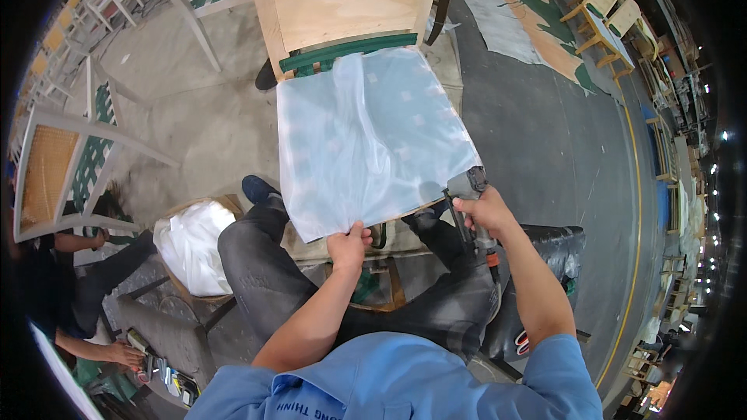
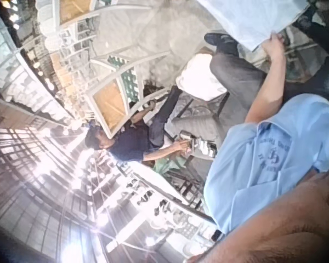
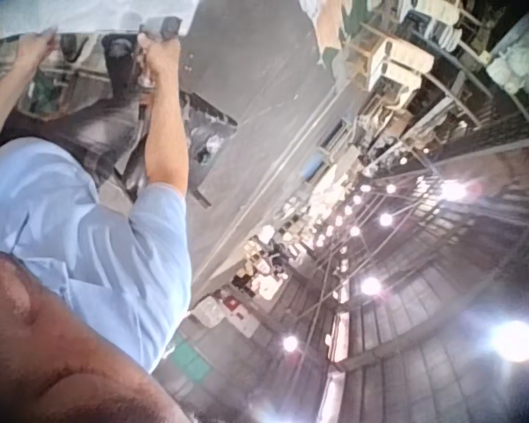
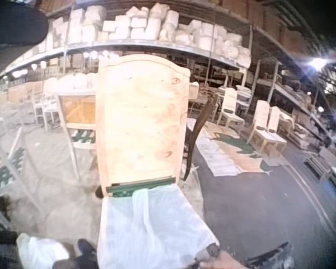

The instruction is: The person weaves green straps into a wooden chair seat frame, then staples them in place. They cover the woven seat with a white fabric sheet and staple it to the underside of the chair. Finally, they lift the chair and place it upright next to other finished chairs.

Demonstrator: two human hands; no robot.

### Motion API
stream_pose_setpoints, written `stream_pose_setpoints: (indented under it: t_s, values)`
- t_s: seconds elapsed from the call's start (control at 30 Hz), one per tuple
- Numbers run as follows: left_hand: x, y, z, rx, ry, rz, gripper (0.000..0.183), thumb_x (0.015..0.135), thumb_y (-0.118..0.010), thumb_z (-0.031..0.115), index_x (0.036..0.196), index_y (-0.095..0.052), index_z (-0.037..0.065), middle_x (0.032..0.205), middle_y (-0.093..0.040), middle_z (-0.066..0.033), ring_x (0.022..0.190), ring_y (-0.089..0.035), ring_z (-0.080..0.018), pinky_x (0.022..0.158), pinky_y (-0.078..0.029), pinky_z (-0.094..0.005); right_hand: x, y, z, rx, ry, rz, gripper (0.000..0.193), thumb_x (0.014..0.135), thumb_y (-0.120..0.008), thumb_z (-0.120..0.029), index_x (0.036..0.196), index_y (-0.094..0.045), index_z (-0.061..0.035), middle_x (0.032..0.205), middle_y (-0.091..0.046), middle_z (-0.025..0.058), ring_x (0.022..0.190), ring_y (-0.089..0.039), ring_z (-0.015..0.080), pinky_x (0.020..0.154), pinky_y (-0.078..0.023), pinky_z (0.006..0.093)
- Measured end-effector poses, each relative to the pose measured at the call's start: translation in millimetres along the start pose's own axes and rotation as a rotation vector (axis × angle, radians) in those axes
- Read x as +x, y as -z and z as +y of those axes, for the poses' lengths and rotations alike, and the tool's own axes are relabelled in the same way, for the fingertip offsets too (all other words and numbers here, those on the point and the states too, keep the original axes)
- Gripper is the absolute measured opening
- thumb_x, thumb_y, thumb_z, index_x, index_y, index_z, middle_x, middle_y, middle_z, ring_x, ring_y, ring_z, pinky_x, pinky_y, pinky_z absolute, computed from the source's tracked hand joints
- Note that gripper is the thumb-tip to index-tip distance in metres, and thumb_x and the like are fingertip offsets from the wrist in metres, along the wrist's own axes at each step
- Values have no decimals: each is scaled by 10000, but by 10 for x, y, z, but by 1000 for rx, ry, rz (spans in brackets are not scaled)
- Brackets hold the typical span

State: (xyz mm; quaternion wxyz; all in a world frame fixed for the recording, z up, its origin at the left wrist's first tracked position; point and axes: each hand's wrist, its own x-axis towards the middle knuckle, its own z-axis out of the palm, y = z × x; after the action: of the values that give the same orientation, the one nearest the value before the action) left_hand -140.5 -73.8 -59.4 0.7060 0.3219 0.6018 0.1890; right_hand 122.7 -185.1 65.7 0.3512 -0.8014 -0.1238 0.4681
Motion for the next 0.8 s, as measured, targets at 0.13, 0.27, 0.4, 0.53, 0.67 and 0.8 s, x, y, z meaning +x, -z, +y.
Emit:
stream_pose_setpoints:
  t_s: [0.13,0.27,0.4,0.53,0.67,0.8]
  values:
    - [8,-37,-35,-32,-29,-14,210,997,-677,149,1059,-671,-51,823,-718,-97,670,-693,-182,621,-552,-303,-41,-142,40,-43,1,5,263,901,-787,-168,1047,-657,8,810,-656,38,516,-563,115,444,-435,289]
    - [43,-25,-87,-84,-45,0,203,992,-680,131,1074,-663,-54,849,-720,-107,684,-688,-176,616,-557,-304,-18,-222,69,-92,-32,40,260,902,-783,-165,1047,-656,11,809,-656,41,514,-557,123,445,-437,304]
    - [47,-23,-95,-90,-24,-34,223,993,-675,117,1107,-649,-73,867,-715,-112,708,-691,-186,620,-579,-317,1,-225,174,-99,-35,67,239,901,-778,-160,1022,-654,3,777,-644,35,515,-550,119,450,-438,300]
    - [19,-19,-60,-64,-60,-9,238,979,-681,91,1109,-646,-106,864,-709,-117,711,-693,-195,622,-599,-327,-28,-274,133,-104,7,42,228,900,-778,-159,1026,-660,-11,797,-646,35,527,-559,117,457,-442,294]
    - [22,11,-43,-27,-91,-2,232,957,-695,71,1075,-658,-125,878,-718,-137,709,-699,-203,619,-599,-332,-86,-330,14,-105,-56,10,260,902,-779,-174,1074,-663,-17,867,-666,45,549,-585,129,463,-446,296]
    - [25,28,7,66,-81,18,227,936,-716,72,1034,-682,-130,856,-731,-146,692,-706,-205,616,-583,-325,-145,-431,-8,-24,-70,-41,331,901,-785,-196,1137,-654,-3,932,-686,64,562,-610,145,461,-450,310]
